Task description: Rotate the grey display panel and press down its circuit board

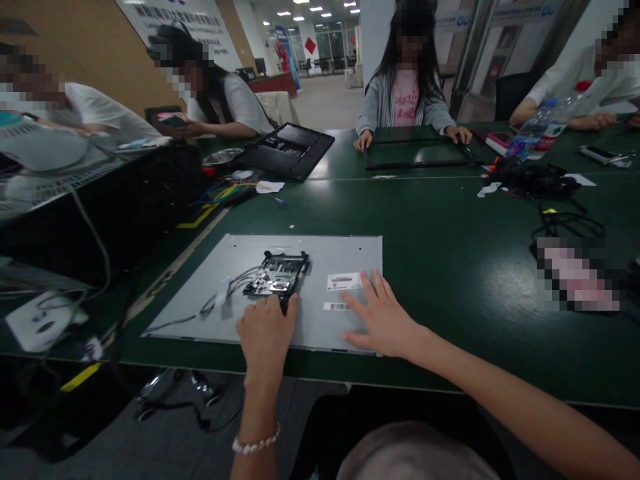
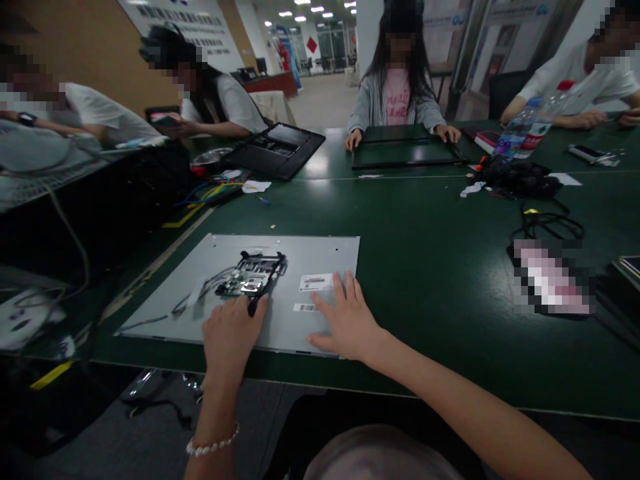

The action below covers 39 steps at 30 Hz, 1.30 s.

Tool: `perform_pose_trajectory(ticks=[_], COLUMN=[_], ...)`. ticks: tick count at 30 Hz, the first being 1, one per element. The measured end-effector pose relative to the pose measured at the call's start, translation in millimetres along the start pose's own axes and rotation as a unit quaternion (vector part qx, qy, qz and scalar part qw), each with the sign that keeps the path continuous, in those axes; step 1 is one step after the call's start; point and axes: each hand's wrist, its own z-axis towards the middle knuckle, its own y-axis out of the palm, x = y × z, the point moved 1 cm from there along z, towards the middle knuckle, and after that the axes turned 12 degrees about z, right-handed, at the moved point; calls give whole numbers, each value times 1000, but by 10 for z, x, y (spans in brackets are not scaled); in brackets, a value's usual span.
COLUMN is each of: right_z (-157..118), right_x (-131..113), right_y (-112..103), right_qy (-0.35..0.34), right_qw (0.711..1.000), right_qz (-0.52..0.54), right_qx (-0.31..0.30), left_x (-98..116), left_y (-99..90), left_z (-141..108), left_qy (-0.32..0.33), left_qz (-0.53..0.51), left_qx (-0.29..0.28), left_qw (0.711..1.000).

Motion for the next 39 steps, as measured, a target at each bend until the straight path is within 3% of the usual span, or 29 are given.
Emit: perform_pose_trajectory(ticks=[3, 7, 9, 11, 14, 17, 22, 28, 33, 36, 39], right_z=[-12, -28, -31, -27, -13, -2, 8, 48, 69, 70, 66], right_x=[3, -1, 7, 23, 49, 59, 46, 31, 28, 34, 39], right_y=[-7, -15, -18, -18, -13, -8, 0, 12, 23, 36, 36], right_qy=[-1, 1, 0, -2, 0, 2, 2, 4, 7, 8, 8], right_qw=[1000, 1000, 1000, 1000, 1000, 999, 999, 1000, 999, 999, 999], right_qz=[2, 10, 17, 23, 28, 32, 32, 30, 34, 32, 31], right_qx=[-1, -1, -1, -2, -5, -4, -4, 2, -6, -13, -9], left_x=[-377, -1230, -1574, -1738, -1636, -1279, -642, -249, -383, -741, -1248], left_y=[36, -37, -121, -199, -255, -232, -80, 4, -68, -27, 126], left_z=[397, 1033, 1213, 1248, 1084, 800, 359, 57, 124, 420, 862], left_qy=[-26, -103, -117, -113, -86, -45, 2, 32, 21, -33, -110], left_qz=[-19, -38, -22, 1, 18, 16, 26, 40, 29, 2, -23], left_qx=[12, 23, 52, 80, 107, 107, 59, 49, 52, 86, 102], left_qw=[999, 994, 992, 990, 990, 993, 998, 997, 998, 996, 988])
